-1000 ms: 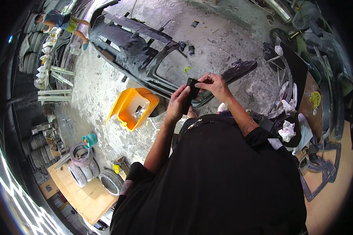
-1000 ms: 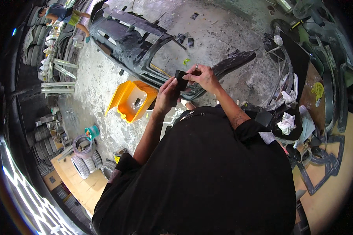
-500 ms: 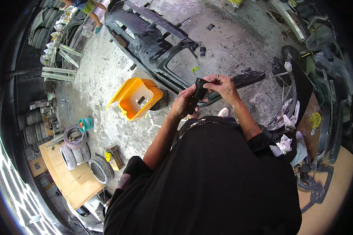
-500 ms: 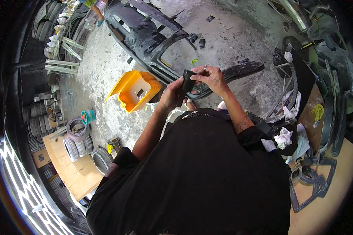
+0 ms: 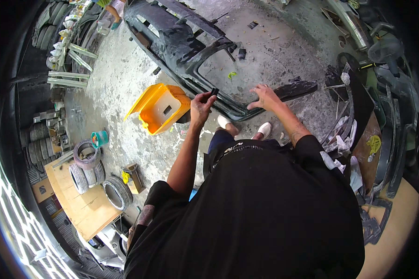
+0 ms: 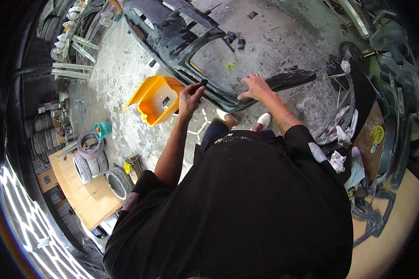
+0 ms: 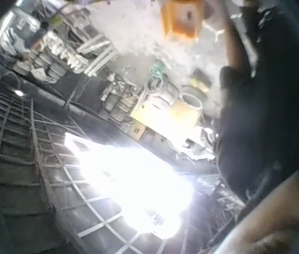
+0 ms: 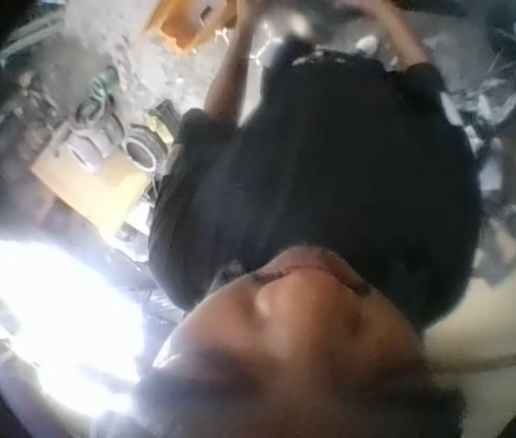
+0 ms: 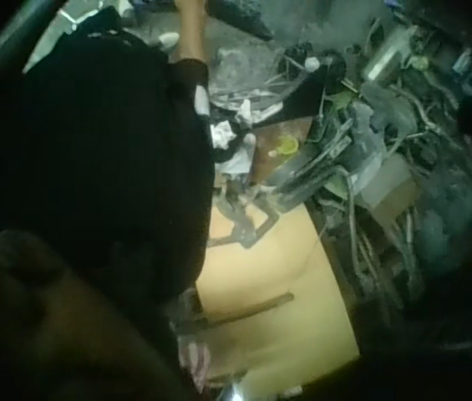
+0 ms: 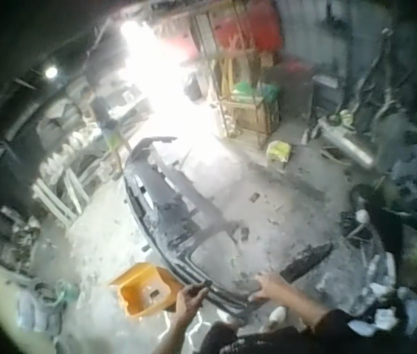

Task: The person sands the edges and surfaces of a large black car bumper using a sanding block. They repeatedly rub the block along the contours of the bumper, occasionally repositioning their hands to reach different sections.

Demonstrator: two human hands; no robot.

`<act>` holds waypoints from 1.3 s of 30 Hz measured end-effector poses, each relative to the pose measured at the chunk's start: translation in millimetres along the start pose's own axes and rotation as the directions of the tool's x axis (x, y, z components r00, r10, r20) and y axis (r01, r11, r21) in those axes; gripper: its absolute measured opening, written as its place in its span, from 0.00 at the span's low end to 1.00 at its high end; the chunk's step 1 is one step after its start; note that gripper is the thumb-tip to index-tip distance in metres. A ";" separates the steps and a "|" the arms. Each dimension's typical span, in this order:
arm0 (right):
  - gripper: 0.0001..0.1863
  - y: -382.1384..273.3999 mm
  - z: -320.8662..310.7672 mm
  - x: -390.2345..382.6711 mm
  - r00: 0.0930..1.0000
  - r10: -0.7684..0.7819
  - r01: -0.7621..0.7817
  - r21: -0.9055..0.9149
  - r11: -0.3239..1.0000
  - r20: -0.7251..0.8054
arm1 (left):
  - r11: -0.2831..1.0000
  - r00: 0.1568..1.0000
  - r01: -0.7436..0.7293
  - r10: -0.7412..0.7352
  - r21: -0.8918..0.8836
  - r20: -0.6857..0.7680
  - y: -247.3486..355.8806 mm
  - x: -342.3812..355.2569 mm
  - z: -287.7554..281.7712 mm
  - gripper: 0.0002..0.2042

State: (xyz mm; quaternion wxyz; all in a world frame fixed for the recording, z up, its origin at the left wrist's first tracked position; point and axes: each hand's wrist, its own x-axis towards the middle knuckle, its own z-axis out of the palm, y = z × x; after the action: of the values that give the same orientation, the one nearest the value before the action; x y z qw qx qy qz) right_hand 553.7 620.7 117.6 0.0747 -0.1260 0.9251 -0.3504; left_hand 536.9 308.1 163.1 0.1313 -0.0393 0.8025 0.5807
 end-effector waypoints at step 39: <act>0.32 65.4 4.7 49.7 0.833 -0.102 0.158 -0.058 0.986 0.544 | 0.743 0.968 0.049 0.128 0.667 -0.214 -19.5 -5.8 137.4 0.08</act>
State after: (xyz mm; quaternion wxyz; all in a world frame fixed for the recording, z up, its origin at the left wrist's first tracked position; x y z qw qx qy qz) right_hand 495.3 650.8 68.1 0.3011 -0.2856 0.8724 -0.2582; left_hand 569.4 430.8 106.6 0.0236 -0.0443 0.9674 0.2481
